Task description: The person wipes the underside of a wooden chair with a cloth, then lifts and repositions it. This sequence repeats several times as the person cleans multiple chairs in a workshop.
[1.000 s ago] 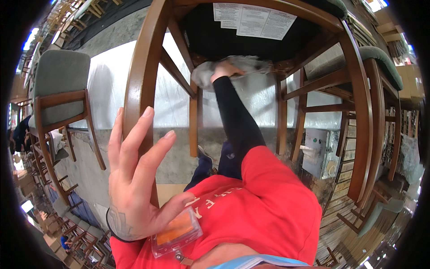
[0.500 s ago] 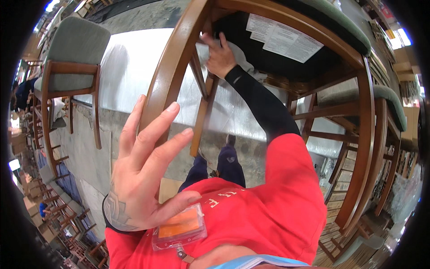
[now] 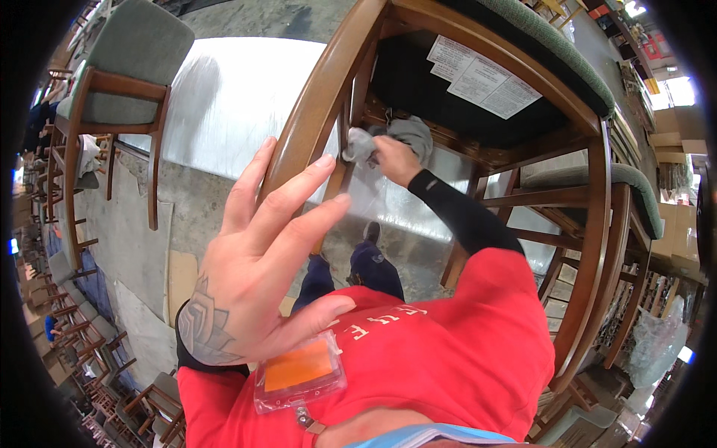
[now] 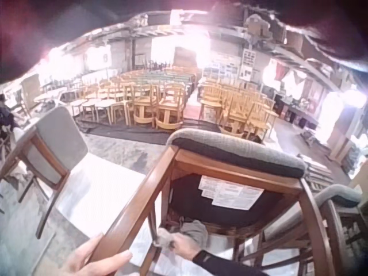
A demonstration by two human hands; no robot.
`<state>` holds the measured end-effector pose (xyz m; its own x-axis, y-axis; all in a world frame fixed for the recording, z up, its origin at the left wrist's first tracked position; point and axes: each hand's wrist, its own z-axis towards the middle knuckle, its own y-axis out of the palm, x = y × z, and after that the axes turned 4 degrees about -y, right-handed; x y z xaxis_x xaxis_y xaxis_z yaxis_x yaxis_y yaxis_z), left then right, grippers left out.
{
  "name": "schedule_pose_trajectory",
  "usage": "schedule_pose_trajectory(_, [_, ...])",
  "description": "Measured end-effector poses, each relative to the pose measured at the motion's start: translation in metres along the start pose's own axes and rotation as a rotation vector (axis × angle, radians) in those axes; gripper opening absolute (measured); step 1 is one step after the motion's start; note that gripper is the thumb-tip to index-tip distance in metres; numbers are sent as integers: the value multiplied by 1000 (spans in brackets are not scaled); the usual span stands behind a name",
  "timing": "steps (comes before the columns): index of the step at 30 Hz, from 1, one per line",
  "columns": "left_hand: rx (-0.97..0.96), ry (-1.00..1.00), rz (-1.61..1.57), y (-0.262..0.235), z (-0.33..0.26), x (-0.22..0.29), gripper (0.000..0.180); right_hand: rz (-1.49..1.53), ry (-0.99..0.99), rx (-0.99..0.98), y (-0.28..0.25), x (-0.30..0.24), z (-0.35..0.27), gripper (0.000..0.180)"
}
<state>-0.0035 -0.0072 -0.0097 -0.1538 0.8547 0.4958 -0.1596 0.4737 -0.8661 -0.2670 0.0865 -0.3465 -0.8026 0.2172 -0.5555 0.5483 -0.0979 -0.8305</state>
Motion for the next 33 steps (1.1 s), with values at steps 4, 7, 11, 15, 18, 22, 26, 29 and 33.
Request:
schedule_pose_trajectory(4, [-13, 35, -10, -3, 4, 2, 70, 121, 562, 165, 7, 36, -57, 37])
schedule_pose_trajectory(7, [1, -1, 7, 0, -1, -2, 71, -313, 300, 311, 19, 14, -82, 75])
schedule_pose_trajectory(11, [-15, 17, -6, -1, 3, 0, 73, -360, 385, 17, 35, 25, -100, 68])
schedule_pose_trajectory(15, [-44, 4, 22, -2, 3, 1, 73, 198, 536, 14, 35, 39, -67, 48])
schedule_pose_trajectory(18, [-29, -11, 27, 1, 1, 2, 73, -25, -251, 594, -19, -21, -4, 50])
schedule_pose_trajectory(22, [-8, -1, 24, 3, 0, -1, 74, -430, -552, 1039, -94, -66, 84, 33])
schedule_pose_trajectory(26, [4, -6, 22, 3, -1, -2, 76, -741, -629, 597, -48, -34, 98, 31])
schedule_pose_trajectory(29, [-9, 23, 13, 1, 1, -2, 77, -703, -659, 326, 26, 18, 73, 29])
schedule_pose_trajectory(33, [15, 16, 5, 3, 1, 0, 77, -779, -621, 351, 57, 26, 69, 18])
